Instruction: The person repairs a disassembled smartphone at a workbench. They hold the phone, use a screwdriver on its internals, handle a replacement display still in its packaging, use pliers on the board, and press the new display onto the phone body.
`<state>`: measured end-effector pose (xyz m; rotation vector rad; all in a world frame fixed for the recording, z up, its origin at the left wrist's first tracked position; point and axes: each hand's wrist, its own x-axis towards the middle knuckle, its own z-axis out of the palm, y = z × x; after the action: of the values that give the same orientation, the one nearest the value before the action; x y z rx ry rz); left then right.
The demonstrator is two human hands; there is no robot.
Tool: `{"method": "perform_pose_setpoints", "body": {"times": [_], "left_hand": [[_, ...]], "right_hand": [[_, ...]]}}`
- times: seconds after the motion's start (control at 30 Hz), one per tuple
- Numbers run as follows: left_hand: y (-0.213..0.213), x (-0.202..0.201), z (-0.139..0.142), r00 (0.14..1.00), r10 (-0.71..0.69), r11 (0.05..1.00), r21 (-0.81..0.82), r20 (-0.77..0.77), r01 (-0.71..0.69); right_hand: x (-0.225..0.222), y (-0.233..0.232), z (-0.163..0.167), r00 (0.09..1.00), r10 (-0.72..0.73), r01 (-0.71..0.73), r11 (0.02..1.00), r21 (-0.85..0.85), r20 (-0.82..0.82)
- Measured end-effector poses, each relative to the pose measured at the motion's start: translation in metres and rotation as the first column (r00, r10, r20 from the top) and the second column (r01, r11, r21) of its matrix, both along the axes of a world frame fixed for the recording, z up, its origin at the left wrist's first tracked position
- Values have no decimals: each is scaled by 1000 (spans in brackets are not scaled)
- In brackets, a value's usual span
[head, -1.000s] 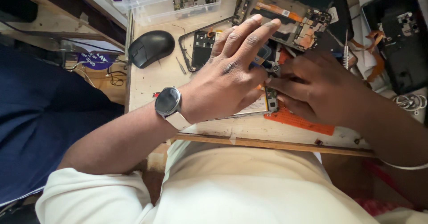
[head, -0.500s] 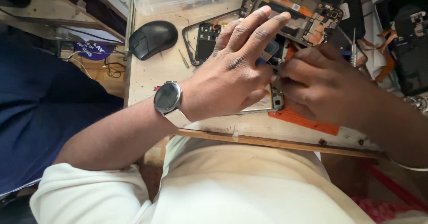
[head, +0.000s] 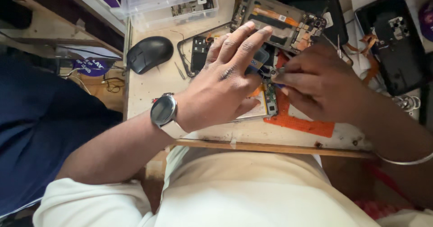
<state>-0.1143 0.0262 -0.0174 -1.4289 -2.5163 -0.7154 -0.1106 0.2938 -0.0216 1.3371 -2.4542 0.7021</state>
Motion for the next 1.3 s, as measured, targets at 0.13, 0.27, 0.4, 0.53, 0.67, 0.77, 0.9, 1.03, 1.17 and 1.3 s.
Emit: {"method": "perform_pose_setpoints", "body": {"times": [0.13,0.27,0.4,0.53,0.67,0.77,0.9,1.03,1.17,1.3], "left_hand": [[-2,0,-3,1000,8,1000,0,2,-8],[-4,1,-4,1000,16,1000,-1,-1,-16],[-2,1,-2,1000,15,1000,-8,-1,-15],[-2,1,-3,1000,16,1000,-4,10,-16],[-2,3,-7,1000,8,1000,-1,17,-8],[-2,3,-8,1000,10,1000,-8,15,-10],[0,4,-4,999,12,1000,13,31,-13],[0,2,1,1000,17,1000,3,20,-17],[-1,2,1,1000,23,1000,-10,5,-23],[-2,3,-2,1000,16,1000,12,-9,-16]], "right_hand": [[2,3,-3,1000,7,-7,999,49,-6],[7,0,-4,1000,-20,18,993,113,14],[5,-2,-5,999,49,-50,988,144,10],[8,-3,-8,1000,20,-23,984,175,19],[10,-1,-10,1000,-13,8,978,207,21],[9,-1,-11,1000,-23,20,974,224,11],[6,-2,-11,1000,16,-10,977,212,-27],[3,0,-11,1000,7,-5,992,129,-11],[2,3,-9,1000,0,-1,997,82,10],[4,-3,-7,1000,-21,22,991,134,-14]]}}
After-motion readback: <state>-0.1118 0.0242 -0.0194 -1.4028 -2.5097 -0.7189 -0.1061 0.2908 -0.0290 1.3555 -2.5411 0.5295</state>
